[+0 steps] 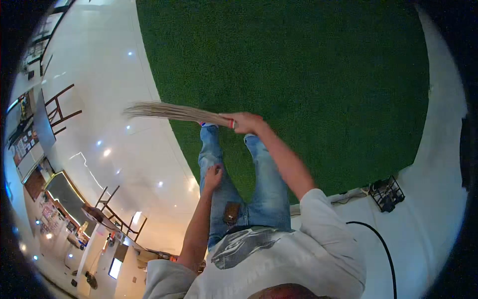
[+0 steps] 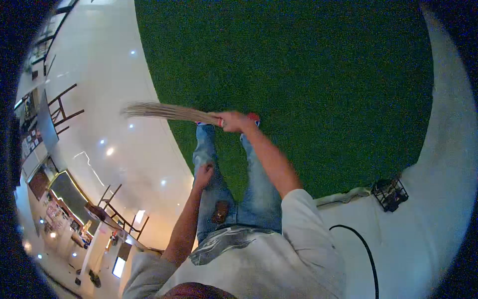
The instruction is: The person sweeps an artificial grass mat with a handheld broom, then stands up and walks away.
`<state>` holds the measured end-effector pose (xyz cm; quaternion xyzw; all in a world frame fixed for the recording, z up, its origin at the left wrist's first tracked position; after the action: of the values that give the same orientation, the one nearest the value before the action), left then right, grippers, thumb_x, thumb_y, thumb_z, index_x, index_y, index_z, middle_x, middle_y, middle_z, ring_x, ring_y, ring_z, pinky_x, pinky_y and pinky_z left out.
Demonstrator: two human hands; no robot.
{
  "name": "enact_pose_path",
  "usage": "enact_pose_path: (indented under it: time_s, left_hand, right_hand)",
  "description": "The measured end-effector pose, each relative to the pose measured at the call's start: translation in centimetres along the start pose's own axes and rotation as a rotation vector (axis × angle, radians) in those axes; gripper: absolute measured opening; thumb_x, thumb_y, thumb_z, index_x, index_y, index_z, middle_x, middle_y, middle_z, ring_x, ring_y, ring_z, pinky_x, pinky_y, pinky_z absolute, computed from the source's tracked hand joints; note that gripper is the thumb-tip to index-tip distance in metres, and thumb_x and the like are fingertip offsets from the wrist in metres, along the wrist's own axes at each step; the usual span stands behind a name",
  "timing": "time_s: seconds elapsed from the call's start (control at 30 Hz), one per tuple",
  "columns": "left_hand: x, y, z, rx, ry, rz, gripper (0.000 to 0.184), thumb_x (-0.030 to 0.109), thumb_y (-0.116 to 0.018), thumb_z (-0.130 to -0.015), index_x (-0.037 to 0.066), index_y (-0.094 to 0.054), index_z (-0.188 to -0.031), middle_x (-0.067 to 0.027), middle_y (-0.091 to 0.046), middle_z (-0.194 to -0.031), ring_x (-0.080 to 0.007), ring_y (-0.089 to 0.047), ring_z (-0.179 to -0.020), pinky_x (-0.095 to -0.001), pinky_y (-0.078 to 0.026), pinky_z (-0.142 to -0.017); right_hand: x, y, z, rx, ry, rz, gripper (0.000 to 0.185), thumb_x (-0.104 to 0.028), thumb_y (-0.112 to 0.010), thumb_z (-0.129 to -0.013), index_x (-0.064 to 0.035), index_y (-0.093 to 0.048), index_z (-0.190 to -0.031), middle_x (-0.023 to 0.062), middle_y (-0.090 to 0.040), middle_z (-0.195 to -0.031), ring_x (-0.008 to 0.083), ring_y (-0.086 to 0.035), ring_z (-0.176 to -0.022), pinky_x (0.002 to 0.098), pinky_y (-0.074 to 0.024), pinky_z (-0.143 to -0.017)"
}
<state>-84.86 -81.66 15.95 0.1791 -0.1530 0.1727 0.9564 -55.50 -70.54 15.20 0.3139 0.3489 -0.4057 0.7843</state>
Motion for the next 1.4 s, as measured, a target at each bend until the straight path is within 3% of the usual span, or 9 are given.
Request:
enact_pose_path:
  time_s: [0.07,0.43,0.5,0.63,0.67,0.73,1.03,1.13,1.4]
  left_hand:
    - [1.6,-0.7,0.6,-0.053,0.021,0.410,0.038,0.028,-0.054,-0.087,0.007,-0.054,-0.119,-0.0123,-0.058,-0.113,-0.0254,-0.053,-0.108,-0.0342,-0.040,-0.093]
    - [0.4,-6.5,3.6,-0.003,-0.027,0.350,0.035,0.024,-0.047,-0.092,0.004,-0.051,-0.121,-0.0125,-0.059,-0.113,-0.0213,-0.056,-0.104,-0.0328,-0.044,-0.089]
    - [-4.2,-7.3,3.5,0.010,-0.030,0.244,0.033,0.021,-0.048,-0.092,0.004,-0.052,-0.121,-0.0117,-0.059,-0.111,-0.0204,-0.056,-0.101,-0.0322,-0.045,-0.086]
    - [-7.8,-8.3,5.6,0.041,0.081,0.523,0.031,0.017,-0.048,-0.092,0.004,-0.053,-0.119,-0.0110,-0.060,-0.110,-0.0190,-0.057,-0.097,-0.0302,-0.046,-0.083]
    - [-8.4,-7.9,6.0,0.052,0.096,0.578,0.031,0.017,-0.048,-0.092,0.003,-0.053,-0.119,-0.0109,-0.060,-0.109,-0.0189,-0.057,-0.097,-0.0299,-0.046,-0.083]
    - [-9.5,-7.6,7.5,0.055,0.167,0.616,0.030,0.017,-0.048,-0.092,0.003,-0.053,-0.119,-0.0108,-0.060,-0.109,-0.0188,-0.057,-0.096,-0.0296,-0.046,-0.083]
    - [-11.8,-4.5,5.6,0.325,0.024,0.266,0.038,0.022,-0.056,-0.082,0.004,-0.054,-0.115,-0.0189,-0.057,-0.109,-0.0338,-0.053,-0.105,-0.0420,-0.042,-0.092]
    - [-11.1,-2.1,4.3,0.479,0.100,-0.060,0.046,0.029,-0.061,-0.077,0.005,-0.053,-0.116,-0.0230,-0.047,-0.122,-0.0408,-0.043,-0.114,-0.0474,-0.038,-0.095]
    - [-12.9,5.1,3.1,0.282,0.626,-0.218,0.088,0.049,-0.069,-0.062,0.005,-0.037,-0.132,-0.0222,-0.038,-0.134,-0.0397,-0.041,-0.120,-0.0488,-0.041,-0.094]
  right_hand:
    - [1.6,-2.8,3.7,0.073,-0.031,-0.131,0.067,-0.012,-0.054,-0.075,-0.0222,-0.036,-0.139,0.0166,-0.058,-0.117,0.0315,-0.059,-0.103,0.0382,-0.0465,-0.086]
    - [23.4,-12.0,18.8,1.140,-0.692,-0.301,0.064,-0.009,-0.065,-0.070,-0.0119,-0.044,-0.130,0.0164,-0.062,-0.103,0.0236,-0.061,-0.090,0.0370,-0.0488,-0.074]
    - [24.4,-16.5,11.9,0.855,-0.678,-0.437,0.049,-0.010,-0.066,-0.070,-0.0059,-0.051,-0.117,0.0122,-0.063,-0.092,0.0216,-0.061,-0.084,0.0374,-0.0491,-0.071]
    - [13.9,-22.1,-5.5,0.257,0.482,0.355,0.039,-0.017,-0.065,-0.068,-0.0013,-0.061,-0.104,0.0235,-0.061,-0.101,0.0320,-0.060,-0.094,0.0407,-0.0495,-0.079]
    - [7.6,-17.3,-5.6,0.028,0.012,-0.155,0.046,-0.018,-0.064,-0.068,-0.0072,-0.059,-0.112,0.0204,-0.062,-0.101,0.0350,-0.061,-0.092,0.0433,-0.0499,-0.077]
    - [4.8,-21.1,-12.9,-0.024,0.055,0.189,0.061,-0.014,-0.059,-0.072,-0.0246,-0.046,-0.131,0.0173,-0.064,-0.091,0.0370,-0.062,-0.080,0.0450,-0.0503,-0.069]
    - [-6.6,-11.3,-1.6,0.267,0.015,-0.503,0.076,-0.008,-0.059,-0.072,-0.0215,-0.030,-0.141,0.0189,-0.058,-0.112,0.0366,-0.060,-0.095,0.0409,-0.0487,-0.079]
    - [6.7,-13.0,1.7,0.882,-0.037,-0.123,0.065,-0.005,-0.062,-0.068,-0.0093,-0.044,-0.130,0.0184,-0.063,-0.099,0.0345,-0.062,-0.089,0.0395,-0.0485,-0.079]
    - [22.7,-17.1,2.9,1.053,-1.079,-0.472,0.065,-0.013,-0.062,-0.072,-0.0096,-0.040,-0.133,0.0141,-0.061,-0.095,0.0281,-0.060,-0.081,0.0393,-0.0483,-0.073]
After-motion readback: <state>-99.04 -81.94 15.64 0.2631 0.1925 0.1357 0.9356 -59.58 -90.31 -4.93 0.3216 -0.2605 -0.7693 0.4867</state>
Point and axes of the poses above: each hand's wrist, its own z-axis away from the middle knuckle, its own y-axis out of the back of the hand, x = y × z, the point moved 5 cm from there along -z, towards the middle knuckle
